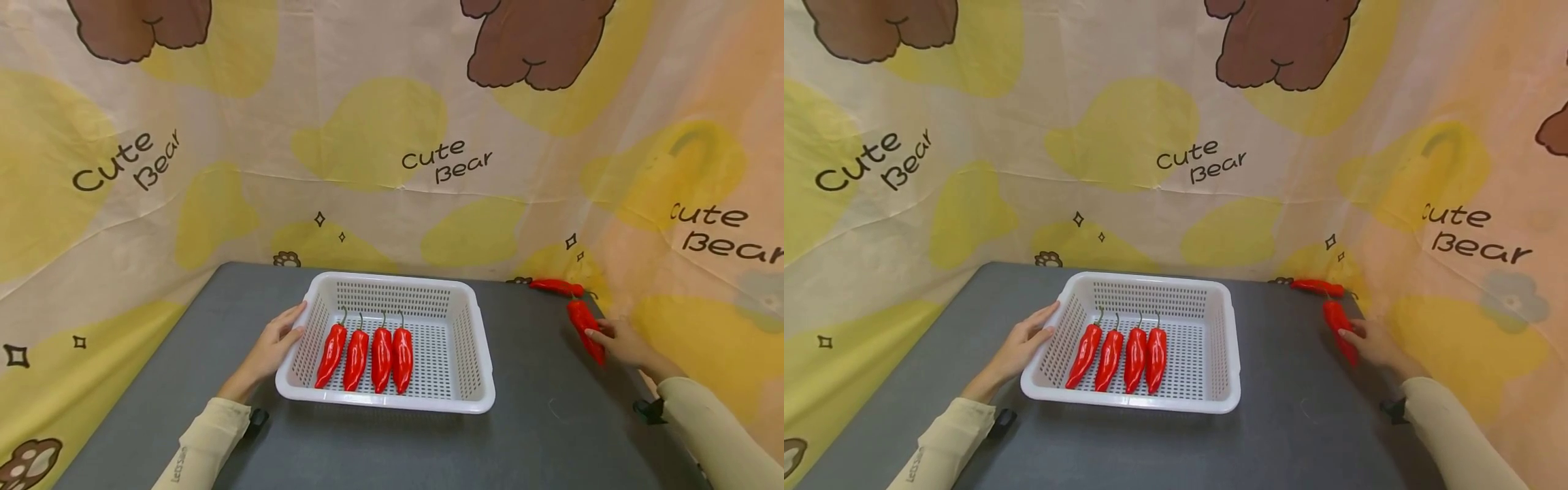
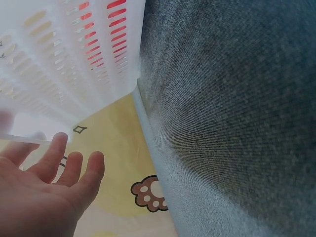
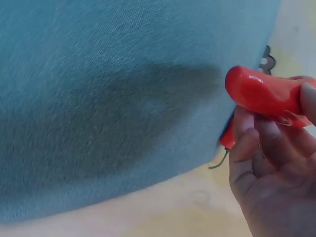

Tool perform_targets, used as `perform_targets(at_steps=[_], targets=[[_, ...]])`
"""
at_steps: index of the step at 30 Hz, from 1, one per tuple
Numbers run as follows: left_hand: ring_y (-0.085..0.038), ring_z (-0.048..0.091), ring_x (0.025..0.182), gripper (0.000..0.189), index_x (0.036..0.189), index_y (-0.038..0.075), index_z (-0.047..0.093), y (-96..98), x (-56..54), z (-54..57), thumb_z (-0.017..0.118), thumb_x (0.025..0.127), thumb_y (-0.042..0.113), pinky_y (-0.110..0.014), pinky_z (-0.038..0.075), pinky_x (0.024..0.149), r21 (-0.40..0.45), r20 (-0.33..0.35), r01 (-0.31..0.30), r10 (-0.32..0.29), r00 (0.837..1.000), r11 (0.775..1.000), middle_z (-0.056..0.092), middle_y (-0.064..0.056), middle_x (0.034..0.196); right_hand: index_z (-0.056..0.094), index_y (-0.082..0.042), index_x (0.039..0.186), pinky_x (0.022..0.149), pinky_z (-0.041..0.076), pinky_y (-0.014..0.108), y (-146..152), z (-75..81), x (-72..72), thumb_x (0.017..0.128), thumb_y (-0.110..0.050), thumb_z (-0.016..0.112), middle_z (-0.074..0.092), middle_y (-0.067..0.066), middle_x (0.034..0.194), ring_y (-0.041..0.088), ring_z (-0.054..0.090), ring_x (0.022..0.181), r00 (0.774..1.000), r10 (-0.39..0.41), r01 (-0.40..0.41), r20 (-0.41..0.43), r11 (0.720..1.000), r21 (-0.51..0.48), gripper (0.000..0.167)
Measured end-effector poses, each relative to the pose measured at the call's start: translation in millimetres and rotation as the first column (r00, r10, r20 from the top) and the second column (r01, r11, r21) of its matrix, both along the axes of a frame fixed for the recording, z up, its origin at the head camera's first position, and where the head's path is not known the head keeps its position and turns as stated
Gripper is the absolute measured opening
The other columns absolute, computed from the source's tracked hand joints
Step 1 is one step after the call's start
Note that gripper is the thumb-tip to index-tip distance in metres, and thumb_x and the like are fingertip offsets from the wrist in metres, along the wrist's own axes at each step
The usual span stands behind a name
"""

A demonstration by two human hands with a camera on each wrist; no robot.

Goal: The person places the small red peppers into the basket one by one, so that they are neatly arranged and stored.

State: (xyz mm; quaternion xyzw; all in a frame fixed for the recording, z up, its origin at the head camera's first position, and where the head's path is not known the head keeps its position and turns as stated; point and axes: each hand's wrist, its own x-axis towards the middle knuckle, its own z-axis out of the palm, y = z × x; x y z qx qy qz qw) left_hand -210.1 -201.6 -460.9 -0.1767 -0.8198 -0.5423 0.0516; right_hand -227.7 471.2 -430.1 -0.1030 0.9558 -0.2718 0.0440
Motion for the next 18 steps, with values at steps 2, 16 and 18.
perform_targets(at_steps=[2,16,18], targets=[[-0.047,0.067,0.099,0.052,0.151,-0.007,0.037,-0.5,-0.1,-0.3,0.050,0.102,0.002,-0.034,0.064,0.070,0.000,-0.006,-0.001,0.001,1.000,1.000,0.033,-0.037,0.155,0.057,0.020,0.120,0.062,0.048,0.022,-0.1,2.2,0.6,0.106,-0.016,0.051,0.073,0.015,0.092,0.005,0.058,0.071,1.000,-0.005,0.005,0.003,1.000,-0.016,0.040],[-0.047,0.067,0.098,0.052,0.152,-0.008,0.036,-1.0,-0.5,-3.3,0.050,0.102,0.002,-0.034,0.064,0.069,0.007,-0.017,0.002,-0.002,1.000,1.000,0.033,-0.037,0.154,0.010,0.017,0.151,0.068,0.059,0.023,-1.0,9.4,9.6,0.106,-0.009,0.047,0.047,0.053,0.127,0.002,0.065,0.087,0.999,-0.042,0.048,0.033,0.978,-0.201,0.063],[-0.048,0.067,0.099,0.052,0.152,-0.007,0.036,-0.9,0.3,-2.8,0.050,0.102,0.002,-0.035,0.064,0.070,0.009,-0.009,0.000,0.000,1.000,1.000,0.032,-0.037,0.155,0.007,0.013,0.152,0.067,0.060,0.024,-2.2,9.8,11.2,0.106,-0.007,0.047,0.047,0.053,0.125,0.000,0.064,0.086,0.999,-0.043,0.045,0.013,0.973,-0.225,0.065]])
